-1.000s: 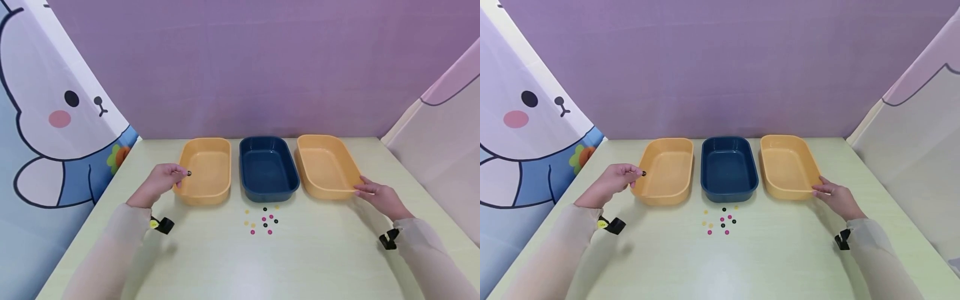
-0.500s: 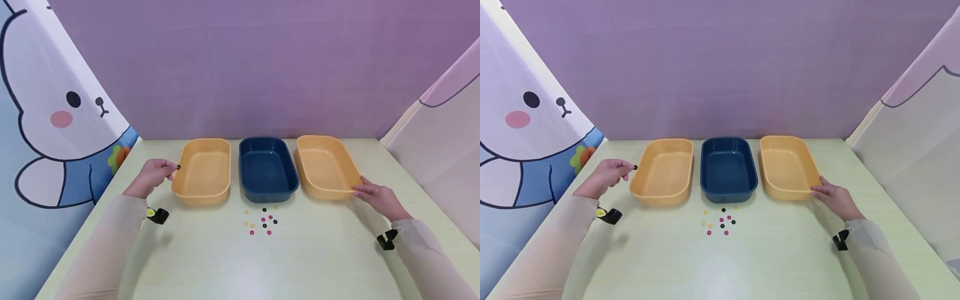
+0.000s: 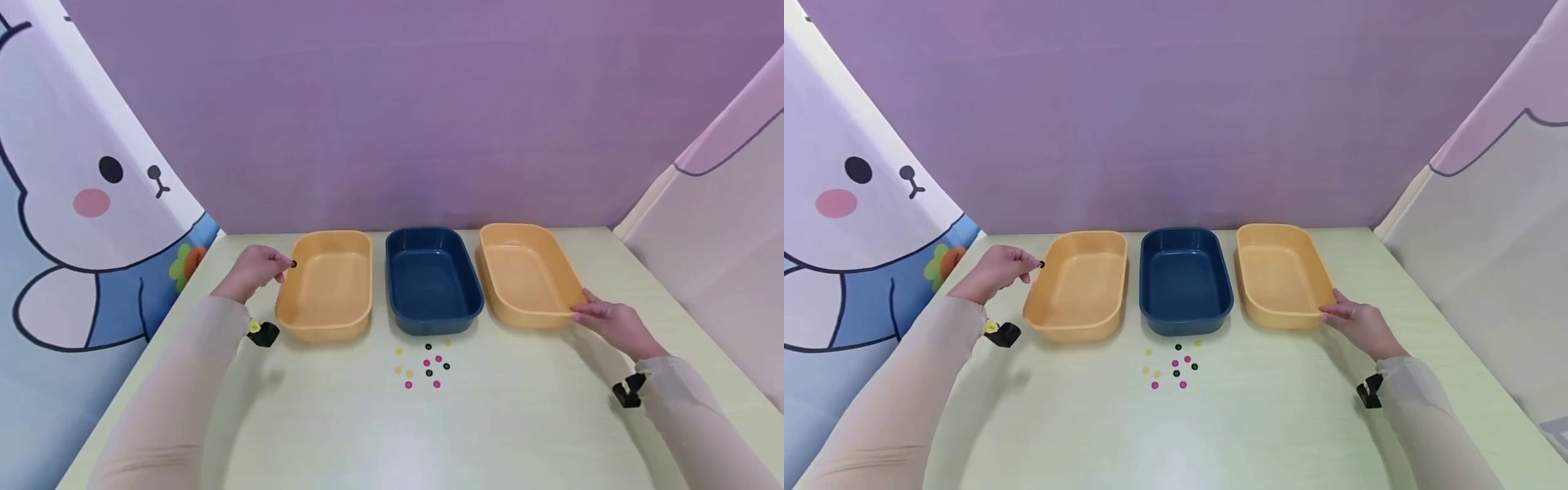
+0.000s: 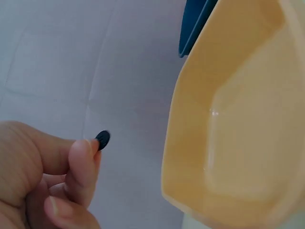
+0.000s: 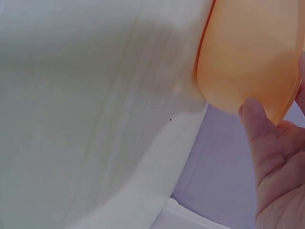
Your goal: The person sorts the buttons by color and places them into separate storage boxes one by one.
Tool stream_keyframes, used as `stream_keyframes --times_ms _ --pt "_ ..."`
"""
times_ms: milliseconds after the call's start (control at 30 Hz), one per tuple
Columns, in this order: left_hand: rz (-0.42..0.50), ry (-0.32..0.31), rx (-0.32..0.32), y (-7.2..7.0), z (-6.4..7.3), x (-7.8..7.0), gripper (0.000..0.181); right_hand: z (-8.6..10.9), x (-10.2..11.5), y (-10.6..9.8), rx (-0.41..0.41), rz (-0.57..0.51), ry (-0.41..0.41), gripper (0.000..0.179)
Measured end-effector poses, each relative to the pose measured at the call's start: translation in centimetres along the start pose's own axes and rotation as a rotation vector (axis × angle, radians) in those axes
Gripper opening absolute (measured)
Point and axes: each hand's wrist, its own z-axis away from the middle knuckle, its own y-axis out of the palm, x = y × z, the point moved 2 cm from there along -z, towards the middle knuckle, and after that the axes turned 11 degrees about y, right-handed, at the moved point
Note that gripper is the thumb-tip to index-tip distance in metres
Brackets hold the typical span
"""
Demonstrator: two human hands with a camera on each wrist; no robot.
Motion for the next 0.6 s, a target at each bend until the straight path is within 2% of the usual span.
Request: stream_keyframes --times_ms 133,333,500,600 --pt "-0.013 0.018 -0.030 0.1 -0.4 -0.9 0.030 0.2 0.1 0.0 -0.037 0.014 -0.037 0.034" --pt "-0.032 0.048 -0.026 0.4 -0.7 -1.6 0.026 0.3 0.3 0.1 -0.057 0.024 -0.054 0.031" --pt "-0.060 0.080 -0.031 0.7 -1.0 -1.8 0.026 0.3 0.1 0.1 -0.043 0.019 -0.037 0.032" --pt "-0.058 0.084 -0.074 1.1 -1.3 -1.5 0.026 0.3 0.0 0.0 -0.028 0.014 -0.014 0.033"
